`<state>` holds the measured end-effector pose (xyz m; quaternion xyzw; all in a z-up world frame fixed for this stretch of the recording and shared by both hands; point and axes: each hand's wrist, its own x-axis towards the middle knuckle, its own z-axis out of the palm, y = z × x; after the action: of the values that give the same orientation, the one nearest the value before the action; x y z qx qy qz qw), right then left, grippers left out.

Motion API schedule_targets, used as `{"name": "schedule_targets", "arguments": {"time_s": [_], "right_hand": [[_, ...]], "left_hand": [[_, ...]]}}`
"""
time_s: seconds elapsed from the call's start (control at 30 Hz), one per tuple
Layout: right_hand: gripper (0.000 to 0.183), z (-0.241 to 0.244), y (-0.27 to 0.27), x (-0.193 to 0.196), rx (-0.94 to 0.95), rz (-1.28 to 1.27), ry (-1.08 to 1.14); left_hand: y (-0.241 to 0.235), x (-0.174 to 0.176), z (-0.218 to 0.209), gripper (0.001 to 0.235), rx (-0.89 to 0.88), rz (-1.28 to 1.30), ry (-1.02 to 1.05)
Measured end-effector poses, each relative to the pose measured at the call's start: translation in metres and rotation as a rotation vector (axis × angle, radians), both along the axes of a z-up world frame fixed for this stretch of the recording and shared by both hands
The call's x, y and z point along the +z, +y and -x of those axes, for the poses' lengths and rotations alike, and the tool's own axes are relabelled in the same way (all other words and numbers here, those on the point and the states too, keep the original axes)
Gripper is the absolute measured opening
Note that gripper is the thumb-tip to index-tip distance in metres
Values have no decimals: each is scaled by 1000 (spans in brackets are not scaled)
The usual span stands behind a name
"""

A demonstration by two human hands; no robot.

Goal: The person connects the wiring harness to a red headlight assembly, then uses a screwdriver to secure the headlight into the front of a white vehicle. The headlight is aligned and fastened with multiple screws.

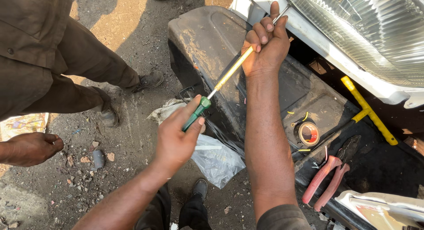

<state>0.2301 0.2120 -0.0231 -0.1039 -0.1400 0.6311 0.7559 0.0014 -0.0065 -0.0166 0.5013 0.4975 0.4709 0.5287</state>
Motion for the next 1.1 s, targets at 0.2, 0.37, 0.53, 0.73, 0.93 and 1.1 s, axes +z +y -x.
{"name": "schedule_targets", "arguments": {"time_s": [0.2, 0.37, 0.53, 0.73, 0.93, 1.1], "right_hand": [[39, 0, 2, -1, 27, -42, -26], [39, 0, 5, 2, -1, -32, -42], [40, 0, 4, 4, 16, -38, -26], [39, -4, 5, 1, -16, 2, -17], [38, -1, 8, 12, -29, 14, -23], [36, 17, -29, 40, -105, 105, -159]], "left_hand": [[9, 6, 1, 62, -33, 372, -613], [10, 2, 6, 61, 75, -714, 787], [10, 6, 4, 54, 41, -572, 438], [17, 7, 9, 52, 61, -698, 723], [18, 5, 3, 55, -111, 407, -574], [-6, 34, 9, 55, -83, -210, 271]]}}
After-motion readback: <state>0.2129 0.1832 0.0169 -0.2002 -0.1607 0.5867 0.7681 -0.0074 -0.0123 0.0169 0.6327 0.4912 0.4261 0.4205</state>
